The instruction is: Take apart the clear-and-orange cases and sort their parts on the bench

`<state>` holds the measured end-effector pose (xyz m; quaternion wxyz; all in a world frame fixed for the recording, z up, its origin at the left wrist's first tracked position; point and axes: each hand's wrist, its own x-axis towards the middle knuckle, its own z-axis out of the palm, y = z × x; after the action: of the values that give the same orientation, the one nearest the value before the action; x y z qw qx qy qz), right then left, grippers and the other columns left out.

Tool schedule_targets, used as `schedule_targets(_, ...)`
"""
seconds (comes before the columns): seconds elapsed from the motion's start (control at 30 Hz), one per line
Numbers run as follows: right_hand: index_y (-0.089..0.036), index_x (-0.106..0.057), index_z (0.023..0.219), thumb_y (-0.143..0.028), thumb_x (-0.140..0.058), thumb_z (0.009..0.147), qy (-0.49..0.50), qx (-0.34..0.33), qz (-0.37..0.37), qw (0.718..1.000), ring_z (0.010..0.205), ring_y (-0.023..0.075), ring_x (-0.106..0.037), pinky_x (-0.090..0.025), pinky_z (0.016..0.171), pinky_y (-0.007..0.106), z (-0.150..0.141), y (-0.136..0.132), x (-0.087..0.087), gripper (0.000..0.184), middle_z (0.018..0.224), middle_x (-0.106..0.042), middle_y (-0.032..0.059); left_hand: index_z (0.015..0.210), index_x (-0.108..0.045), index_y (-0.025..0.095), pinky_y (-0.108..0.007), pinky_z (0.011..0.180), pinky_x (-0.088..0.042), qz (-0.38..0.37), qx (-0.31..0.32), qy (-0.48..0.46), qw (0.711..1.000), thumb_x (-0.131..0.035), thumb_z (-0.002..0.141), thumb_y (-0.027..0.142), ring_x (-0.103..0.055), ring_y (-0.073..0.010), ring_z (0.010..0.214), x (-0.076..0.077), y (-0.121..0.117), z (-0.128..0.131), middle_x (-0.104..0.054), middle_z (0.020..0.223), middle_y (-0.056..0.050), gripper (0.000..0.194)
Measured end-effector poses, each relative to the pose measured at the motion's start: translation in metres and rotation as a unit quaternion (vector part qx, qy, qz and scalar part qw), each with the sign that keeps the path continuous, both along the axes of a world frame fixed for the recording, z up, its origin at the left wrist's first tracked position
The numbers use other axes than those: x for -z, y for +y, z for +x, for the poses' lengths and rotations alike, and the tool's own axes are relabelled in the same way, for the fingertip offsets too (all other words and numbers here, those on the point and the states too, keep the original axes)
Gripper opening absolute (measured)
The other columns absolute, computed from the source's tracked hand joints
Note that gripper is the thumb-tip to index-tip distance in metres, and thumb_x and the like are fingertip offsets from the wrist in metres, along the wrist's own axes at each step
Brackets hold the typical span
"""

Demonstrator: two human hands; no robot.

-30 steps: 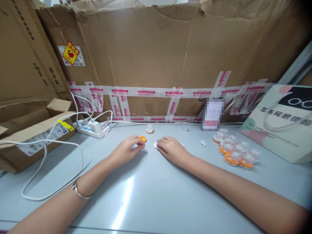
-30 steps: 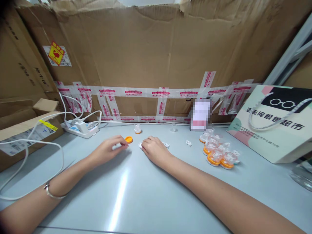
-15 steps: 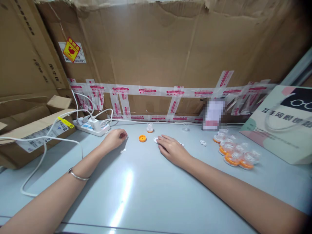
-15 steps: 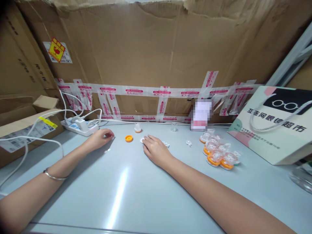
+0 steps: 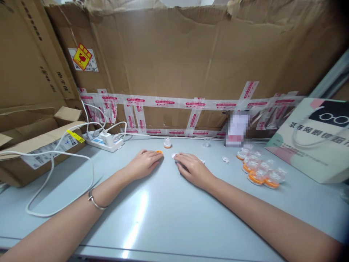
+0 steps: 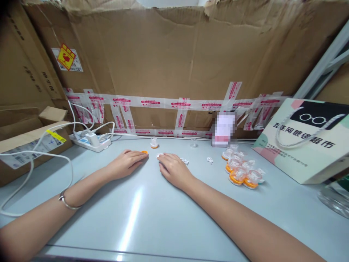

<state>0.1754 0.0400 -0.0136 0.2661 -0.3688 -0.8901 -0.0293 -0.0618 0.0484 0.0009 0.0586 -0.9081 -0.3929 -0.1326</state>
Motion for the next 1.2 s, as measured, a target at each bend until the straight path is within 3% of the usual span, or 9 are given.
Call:
schedule_targets(0.17,-0.018,-0.054,0.113,-0.020,-0.043,0.085,0.013,-0.014,-0.003,1.000,0.109,0.0195,-0.052,-0.041,0.093,0.038,-0.002,-0.003,-0.004,0.031,0.114,-0.060,0.0070,0.116,-0.047,0.026,-0.032,0.084,-0.035,-0.003,-0.022,-0.005,1.000,-0.033,0.090,0.024,-0.054,-0.0163,0.104,0.002,0.002,-0.006,-0.058,0.117,-0.002,0.030)
schedule_targets(0.3,-0.019,-0.055,0.111,-0.022,-0.041,0.086,0.012,-0.020,0.028,0.999,0.106,0.0178,-0.052,-0.040,0.093,0.036,0.005,-0.014,-0.027,0.029,0.112,-0.060,0.0065,0.119,-0.047,0.025,-0.034,0.088,-0.034,0.025,-0.027,-0.042,0.998,-0.034,0.090,0.028,-0.051,-0.0179,0.108,-0.003,-0.003,-0.006,-0.055,0.121,-0.005,0.032)
schedule_targets(0.37,-0.019,-0.057,0.106,-0.025,-0.040,0.087,-0.009,0.020,0.063,0.998,0.106,0.0178,-0.051,-0.039,0.093,0.036,0.025,-0.022,-0.041,0.027,0.111,-0.060,0.0070,0.119,-0.047,0.024,-0.035,0.088,-0.034,0.035,-0.027,-0.059,0.997,-0.033,0.090,0.029,-0.051,-0.0185,0.107,-0.007,-0.007,-0.004,-0.055,0.121,-0.006,0.033)
schedule_targets(0.47,-0.017,-0.060,0.101,-0.030,-0.039,0.086,-0.089,0.161,0.126,0.975,0.111,0.0230,-0.047,-0.032,0.097,0.043,0.077,-0.027,-0.053,0.029,0.117,-0.056,0.0099,0.116,-0.050,0.024,-0.035,0.088,-0.035,0.032,-0.020,-0.070,0.997,-0.033,0.090,0.028,-0.051,-0.0184,0.107,-0.012,-0.012,-0.002,-0.056,0.119,-0.005,0.031)
schedule_targets(0.57,-0.013,-0.059,0.106,-0.031,-0.040,0.084,-0.188,0.348,0.135,0.909,0.114,0.0343,-0.041,-0.027,0.092,0.058,0.127,-0.024,-0.049,0.034,0.123,-0.050,0.0161,0.115,-0.050,0.024,-0.034,0.088,-0.035,0.021,-0.009,-0.071,0.997,-0.035,0.090,0.028,-0.050,-0.0183,0.108,-0.011,-0.012,0.000,-0.055,0.119,-0.004,0.030)
schedule_targets(0.67,-0.015,-0.059,0.106,-0.024,-0.037,0.084,-0.281,0.402,0.094,0.866,0.118,0.0385,-0.034,-0.023,0.085,0.070,0.146,-0.013,-0.040,0.033,0.128,-0.045,0.0158,0.117,-0.049,0.025,-0.035,0.090,-0.035,0.009,0.007,-0.062,0.998,-0.035,0.090,0.029,-0.049,-0.0182,0.109,-0.007,-0.013,0.002,-0.055,0.120,-0.004,0.031)
schedule_targets(0.9,-0.018,-0.065,0.095,-0.013,-0.036,0.080,-0.309,0.461,-0.041,0.831,0.117,0.0384,-0.034,-0.019,0.079,0.076,0.143,0.020,-0.028,0.033,0.122,-0.050,0.0175,0.116,-0.051,0.026,-0.036,0.091,-0.036,-0.014,0.015,-0.070,0.997,-0.035,0.090,0.031,-0.049,-0.0187,0.110,-0.007,-0.017,-0.001,-0.056,0.118,-0.005,0.031)
schedule_targets(1.07,-0.014,-0.068,0.084,-0.013,-0.038,0.076,-0.260,0.464,-0.054,0.845,0.098,0.0393,-0.048,-0.032,0.068,0.071,0.167,0.036,-0.022,0.031,0.106,-0.056,0.0239,0.116,-0.052,0.026,-0.036,0.092,-0.036,-0.010,0.019,-0.084,0.996,-0.036,0.089,0.031,-0.050,-0.0188,0.109,-0.010,-0.016,-0.003,-0.057,0.117,-0.004,0.031)
schedule_targets(1.2,-0.012,-0.068,0.081,-0.013,-0.039,0.075,-0.255,0.470,-0.040,0.844,0.093,0.0389,-0.050,-0.038,0.063,0.064,0.185,0.039,-0.015,0.030,0.099,-0.056,0.0255,0.113,-0.053,0.026,-0.035,0.092,-0.036,-0.006,0.007,-0.102,0.995,-0.037,0.089,0.030,-0.051,-0.0178,0.107,-0.016,-0.017,-0.004,-0.058,0.115,-0.004,0.029)
